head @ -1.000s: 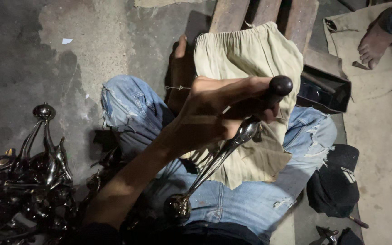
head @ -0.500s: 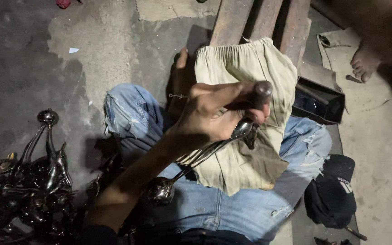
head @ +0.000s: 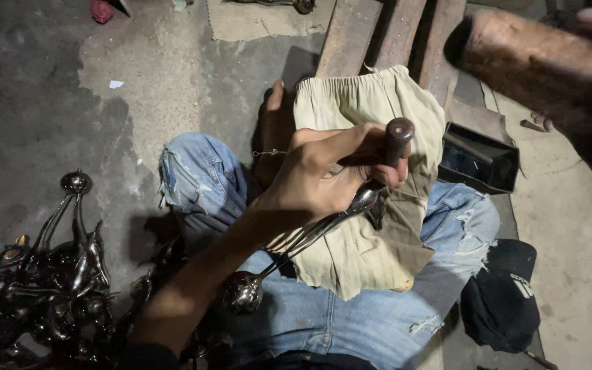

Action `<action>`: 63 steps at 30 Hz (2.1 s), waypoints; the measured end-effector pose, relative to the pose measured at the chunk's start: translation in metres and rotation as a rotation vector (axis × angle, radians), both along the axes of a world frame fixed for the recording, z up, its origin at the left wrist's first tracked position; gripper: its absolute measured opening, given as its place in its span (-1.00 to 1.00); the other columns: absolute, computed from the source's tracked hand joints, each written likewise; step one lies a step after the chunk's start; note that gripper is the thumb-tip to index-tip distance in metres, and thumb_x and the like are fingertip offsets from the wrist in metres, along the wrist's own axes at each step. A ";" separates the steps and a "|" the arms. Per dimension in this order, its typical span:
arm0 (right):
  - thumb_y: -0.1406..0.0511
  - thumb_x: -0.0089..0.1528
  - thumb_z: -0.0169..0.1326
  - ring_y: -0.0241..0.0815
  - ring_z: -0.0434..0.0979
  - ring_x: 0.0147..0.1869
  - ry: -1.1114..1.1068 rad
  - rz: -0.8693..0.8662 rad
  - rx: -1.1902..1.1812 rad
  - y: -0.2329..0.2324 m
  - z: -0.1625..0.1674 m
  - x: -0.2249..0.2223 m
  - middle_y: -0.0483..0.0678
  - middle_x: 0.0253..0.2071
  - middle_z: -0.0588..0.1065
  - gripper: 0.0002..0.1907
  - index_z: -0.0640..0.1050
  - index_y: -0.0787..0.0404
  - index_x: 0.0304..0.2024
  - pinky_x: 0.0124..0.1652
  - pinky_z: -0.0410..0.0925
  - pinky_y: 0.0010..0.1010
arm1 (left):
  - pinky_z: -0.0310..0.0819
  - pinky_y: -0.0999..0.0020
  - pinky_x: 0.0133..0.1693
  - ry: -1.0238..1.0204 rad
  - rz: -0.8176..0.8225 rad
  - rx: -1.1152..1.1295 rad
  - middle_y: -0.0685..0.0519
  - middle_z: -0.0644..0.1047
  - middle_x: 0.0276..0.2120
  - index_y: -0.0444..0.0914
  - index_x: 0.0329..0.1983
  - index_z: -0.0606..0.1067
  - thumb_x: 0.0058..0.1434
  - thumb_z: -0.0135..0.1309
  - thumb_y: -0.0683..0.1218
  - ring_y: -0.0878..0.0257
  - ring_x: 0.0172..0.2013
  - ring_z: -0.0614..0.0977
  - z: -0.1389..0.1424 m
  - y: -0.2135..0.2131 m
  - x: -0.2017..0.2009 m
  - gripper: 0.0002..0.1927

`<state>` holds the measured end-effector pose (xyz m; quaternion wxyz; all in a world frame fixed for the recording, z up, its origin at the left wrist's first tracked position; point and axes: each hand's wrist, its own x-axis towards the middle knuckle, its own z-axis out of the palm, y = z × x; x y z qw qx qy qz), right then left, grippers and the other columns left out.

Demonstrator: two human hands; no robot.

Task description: The person sits on the floor and uses a hammer and a metal punch to shape small metal decorative pieces. They repeatedly strike the punch held against the metal objects, adjusting the position of the pieces between strikes.

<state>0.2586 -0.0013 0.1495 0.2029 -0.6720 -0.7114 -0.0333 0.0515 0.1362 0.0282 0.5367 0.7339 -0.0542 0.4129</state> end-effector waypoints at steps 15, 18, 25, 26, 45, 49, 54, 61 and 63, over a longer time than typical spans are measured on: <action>0.38 0.46 -0.08 -0.12 0.55 -0.09 -0.034 0.032 -0.011 0.005 0.011 -0.003 0.13 -0.06 0.51 -0.72 0.43 0.36 0.20 -0.05 0.42 -0.40 | 0.77 0.50 -0.02 -0.009 0.034 0.078 0.05 0.67 -0.11 -0.21 0.29 0.42 0.43 0.16 -0.29 0.31 -0.15 0.77 -0.008 0.002 0.009 -0.60; 0.37 0.46 -0.08 -0.12 0.55 -0.08 -0.038 0.037 -0.013 0.006 0.012 -0.003 0.13 -0.06 0.50 -0.71 0.42 0.36 0.21 -0.05 0.42 -0.40 | 0.71 0.49 -0.03 -0.029 0.018 0.072 0.04 0.67 -0.09 -0.20 0.35 0.36 0.43 0.15 -0.30 0.32 -0.16 0.77 -0.013 0.002 0.010 -0.54; 0.35 0.47 -0.10 -0.11 0.55 -0.08 -0.044 0.053 -0.021 0.010 0.014 -0.001 0.13 -0.05 0.50 -0.69 0.41 0.35 0.23 -0.05 0.43 -0.39 | 0.69 0.50 -0.01 -0.081 0.030 0.065 -0.01 0.65 -0.07 -0.13 0.41 0.33 0.50 0.12 -0.32 0.30 -0.10 0.76 -0.021 -0.004 0.014 -0.51; 0.35 0.47 -0.10 -0.11 0.55 -0.08 -0.047 0.058 -0.022 0.010 0.015 -0.001 0.13 -0.05 0.50 -0.69 0.41 0.35 0.23 -0.05 0.43 -0.39 | 0.68 0.50 -0.01 -0.080 0.044 0.074 -0.01 0.65 -0.05 -0.14 0.40 0.32 0.48 0.13 -0.31 0.30 -0.10 0.76 -0.021 -0.004 0.015 -0.50; 0.30 0.47 -0.14 -0.10 0.55 -0.06 -0.084 0.099 -0.036 0.020 0.023 -0.001 0.13 -0.02 0.49 -0.63 0.39 0.33 0.28 -0.05 0.43 -0.38 | 0.69 0.52 -0.10 -0.030 0.070 0.077 0.04 0.67 -0.10 -0.27 0.24 0.46 0.44 0.17 -0.26 0.33 -0.13 0.77 -0.014 -0.002 0.022 -0.66; 0.28 0.47 -0.15 -0.09 0.55 -0.05 -0.105 0.111 -0.031 0.021 0.027 -0.005 0.13 -0.02 0.49 -0.62 0.38 0.32 0.29 -0.05 0.43 -0.38 | 0.77 0.56 -0.16 -0.094 0.153 0.161 0.05 0.67 -0.09 -0.20 0.19 0.48 0.38 0.23 -0.19 0.36 -0.20 0.76 -0.020 -0.001 0.019 -0.66; 0.27 0.48 -0.16 -0.09 0.55 -0.05 -0.117 0.106 -0.037 0.018 0.033 -0.012 0.13 -0.01 0.48 -0.60 0.37 0.32 0.31 -0.04 0.43 -0.37 | 0.70 0.48 -0.10 -0.130 0.069 0.063 0.05 0.66 -0.10 -0.19 0.27 0.43 0.45 0.17 -0.23 0.33 -0.14 0.76 -0.025 -0.003 0.019 -0.64; 0.25 0.48 -0.18 -0.08 0.55 -0.04 -0.134 0.106 -0.032 0.005 0.028 -0.007 0.13 0.00 0.48 -0.58 0.36 0.31 0.33 -0.04 0.43 -0.37 | 0.70 0.51 -0.17 -0.100 0.104 0.114 0.07 0.69 -0.22 -0.11 0.15 0.48 0.46 0.15 -0.28 0.36 -0.24 0.78 -0.034 -0.001 0.019 -0.71; 0.25 0.48 -0.18 -0.08 0.55 -0.04 -0.146 0.109 -0.041 0.001 0.028 -0.007 0.13 0.00 0.48 -0.58 0.36 0.31 0.33 -0.04 0.43 -0.36 | 0.76 0.46 -0.11 -0.191 0.080 0.074 0.01 0.67 -0.14 -0.17 0.26 0.41 0.46 0.11 -0.29 0.29 -0.15 0.77 -0.036 -0.002 0.024 -0.65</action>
